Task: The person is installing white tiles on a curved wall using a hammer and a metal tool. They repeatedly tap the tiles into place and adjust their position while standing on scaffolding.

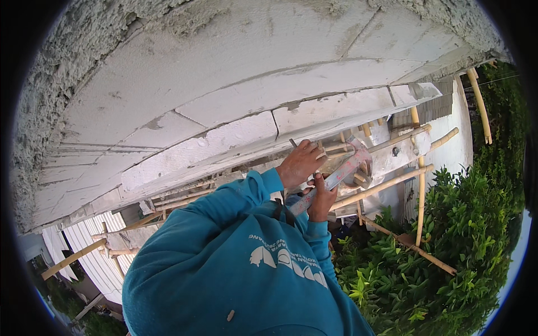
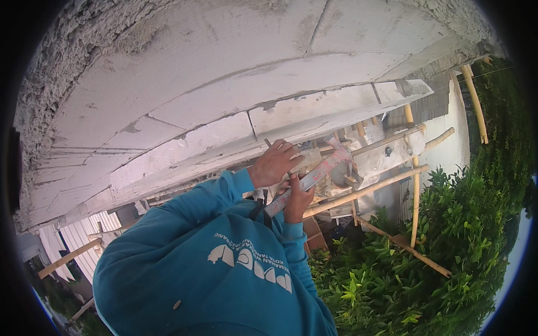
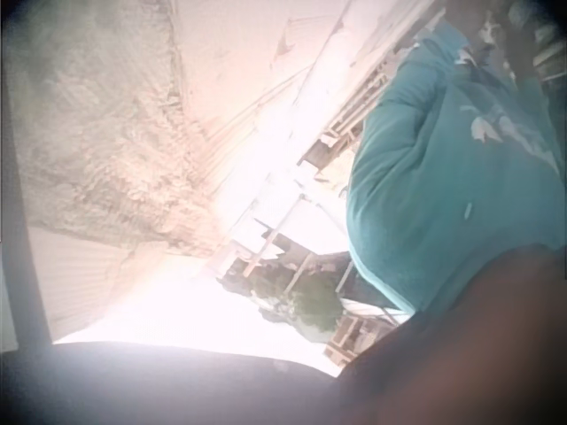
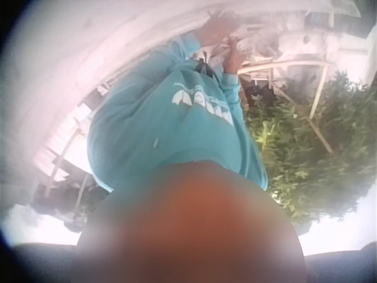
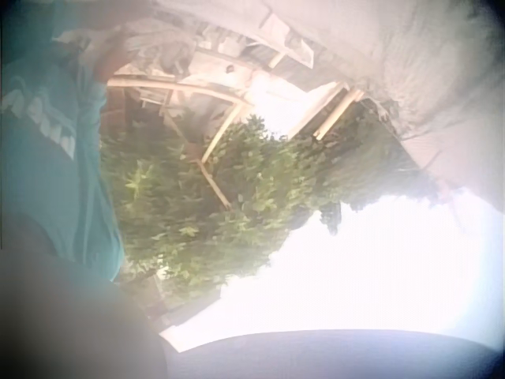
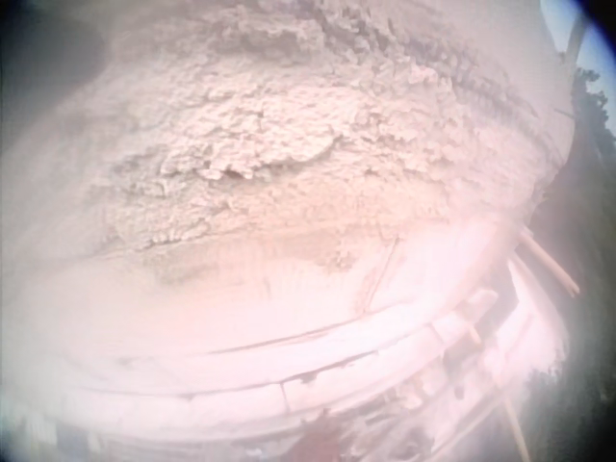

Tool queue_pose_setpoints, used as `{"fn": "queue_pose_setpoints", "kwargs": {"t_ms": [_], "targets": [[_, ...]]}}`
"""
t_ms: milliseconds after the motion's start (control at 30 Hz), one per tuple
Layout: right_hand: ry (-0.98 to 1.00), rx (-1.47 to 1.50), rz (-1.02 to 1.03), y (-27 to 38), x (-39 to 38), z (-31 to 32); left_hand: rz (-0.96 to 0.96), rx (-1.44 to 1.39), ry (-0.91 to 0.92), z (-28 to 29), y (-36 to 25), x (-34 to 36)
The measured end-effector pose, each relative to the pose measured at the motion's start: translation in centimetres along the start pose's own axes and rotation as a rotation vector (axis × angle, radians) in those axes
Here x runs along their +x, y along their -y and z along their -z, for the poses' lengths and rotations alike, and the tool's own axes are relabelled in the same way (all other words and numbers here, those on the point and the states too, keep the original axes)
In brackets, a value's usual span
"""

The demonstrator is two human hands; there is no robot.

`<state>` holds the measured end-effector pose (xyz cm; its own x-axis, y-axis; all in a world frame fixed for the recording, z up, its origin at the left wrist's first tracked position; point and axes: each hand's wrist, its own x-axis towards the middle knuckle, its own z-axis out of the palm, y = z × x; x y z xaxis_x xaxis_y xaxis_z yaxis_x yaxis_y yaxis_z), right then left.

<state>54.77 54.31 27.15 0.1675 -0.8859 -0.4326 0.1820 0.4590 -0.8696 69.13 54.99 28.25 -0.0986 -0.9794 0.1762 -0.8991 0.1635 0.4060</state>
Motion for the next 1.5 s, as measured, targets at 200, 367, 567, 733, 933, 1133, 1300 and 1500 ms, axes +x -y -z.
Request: {"fn": "queue_pose_setpoints", "kwargs": {"t_ms": [200,367,567,733,933,1133,1300,1500], "targets": [[-0.037,0.037,0.116,1.3,1.1,-2.4,0.315,-0.019,-0.327,2.9,-1.5,-2.5],[-0.044,0.094,0.172,1.1,2.2,-3.5,0.72,-0.76,-0.281,0.4,-0.8,-3.8],[0.017,0.042,0.135,-0.3,1.5,-4.0,0.785,-1.725,-0.282,-1.7,2.0,-1.5],[-0.009,-0.043,0.094,-1.5,-0.4,-1.7,0.888,-1.787,-0.341,-0.6,3.1,-0.3],[-0.074,-0.094,0.025,-2.4,-1.9,1.0,0.941,-1.836,-0.453,-2.6,3.8,0.6],[-0.091,-0.081,-0.041,-3.1,-2.6,2.7,0.985,-1.869,-0.597,-2.9,3.3,-0.3],[-0.039,-0.198,-0.064,-3.6,-1.3,3.4,0.997,-1.874,-0.691,-3.3,2.8,-0.2],[0.037,-0.244,-0.171,-3.4,-0.6,3.6,1.052,-1.857,-0.762,-5.2,2.8,0.8]]}}
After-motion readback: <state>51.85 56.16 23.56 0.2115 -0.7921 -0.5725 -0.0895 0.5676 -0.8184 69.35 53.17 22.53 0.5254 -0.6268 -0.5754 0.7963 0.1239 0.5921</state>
